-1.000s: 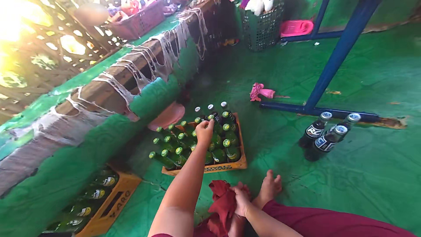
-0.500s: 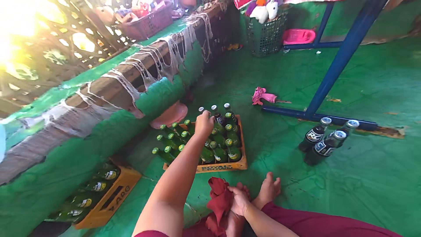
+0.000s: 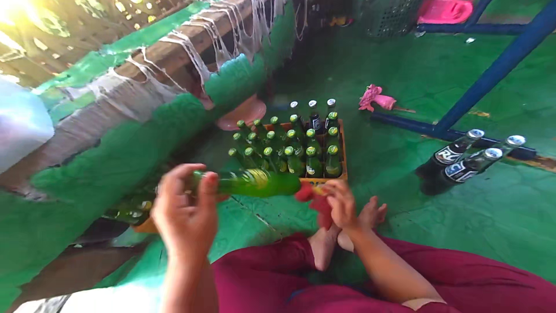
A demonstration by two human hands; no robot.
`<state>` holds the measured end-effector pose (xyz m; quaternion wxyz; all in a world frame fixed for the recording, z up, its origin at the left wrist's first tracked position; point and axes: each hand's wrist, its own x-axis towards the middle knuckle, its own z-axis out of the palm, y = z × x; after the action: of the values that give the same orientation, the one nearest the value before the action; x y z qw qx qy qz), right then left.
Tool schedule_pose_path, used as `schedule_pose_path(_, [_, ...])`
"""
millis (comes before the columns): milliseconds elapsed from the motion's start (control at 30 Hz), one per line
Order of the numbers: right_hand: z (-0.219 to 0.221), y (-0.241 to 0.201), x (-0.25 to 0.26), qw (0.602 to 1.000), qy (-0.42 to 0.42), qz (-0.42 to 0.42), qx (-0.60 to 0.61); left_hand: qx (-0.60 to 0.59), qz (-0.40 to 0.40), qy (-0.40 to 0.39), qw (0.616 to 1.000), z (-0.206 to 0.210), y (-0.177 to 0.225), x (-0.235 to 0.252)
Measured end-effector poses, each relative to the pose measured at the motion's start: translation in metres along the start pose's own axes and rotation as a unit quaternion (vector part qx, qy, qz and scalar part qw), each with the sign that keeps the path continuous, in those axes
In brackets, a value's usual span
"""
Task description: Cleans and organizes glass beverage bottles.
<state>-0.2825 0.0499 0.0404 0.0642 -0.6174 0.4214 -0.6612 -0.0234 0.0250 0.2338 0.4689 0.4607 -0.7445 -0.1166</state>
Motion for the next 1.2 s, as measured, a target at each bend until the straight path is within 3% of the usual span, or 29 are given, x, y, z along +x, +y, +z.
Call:
schedule_pose_path(67, [0.016,-0.016,0.013,0.995,0.081,0.027,0.052,-0.018,-0.056,-0.069,0.996,0.022,-0.017,-0.029])
schedule_pose_path(100, [0.027,-0.024,0.017,0.995,0.073,0.035,0.055,-0.031,-0.089,-0.097,0.991,0.036,-0.029,-0.042])
schedule_pose_path(167, [0.059,-0.039,0.016,0.997,-0.041,0.052,0.039,-0.057,-0.132,-0.124,0.982,0.065,-0.053,-0.069])
schedule_pose_path(267, [0.113,-0.040,-0.010,0.967,-0.222,0.098,0.073,-0.067,-0.124,-0.080,0.987,0.099,-0.088,-0.104])
schedule_pose_path(367, [0.139,-0.019,-0.039,0.979,-0.188,0.050,0.060,-0.084,-0.155,-0.061,0.982,0.104,-0.110,-0.124])
schedule_pose_path(600, [0.129,0.030,-0.085,0.973,-0.190,-0.105,-0.075,-0.224,-0.296,-0.040,0.928,0.123,-0.133,-0.165])
schedule_pose_path(667, [0.119,0.041,-0.079,0.976,-0.169,-0.086,-0.104,-0.238,-0.328,-0.036,0.913,0.132,-0.128,-0.159])
schedule_pose_path(733, [0.098,0.050,-0.068,0.975,-0.160,0.030,-0.153,-0.253,-0.351,-0.035,0.901,0.134,-0.119,-0.148])
schedule_pose_path(767, [0.083,0.056,-0.061,0.959,-0.176,0.139,-0.172,-0.256,-0.343,-0.040,0.903,0.131,-0.117,-0.144])
schedule_pose_path(833, [0.057,0.075,-0.044,0.876,-0.243,0.386,-0.158,-0.251,-0.282,-0.050,0.924,0.125,-0.119,-0.138])
schedule_pose_path(900, [0.053,0.085,-0.036,0.837,-0.261,0.464,-0.126,-0.253,-0.231,-0.068,0.937,0.123,-0.121,-0.135])
schedule_pose_path(1100, [0.098,0.010,-0.042,0.943,-0.199,0.266,-0.007,-0.239,-0.097,-0.118,0.959,0.113,-0.135,-0.135])
schedule_pose_path(1200, [0.106,0.003,-0.042,0.966,-0.192,0.161,0.058,-0.231,-0.042,-0.159,0.959,0.107,-0.141,-0.129])
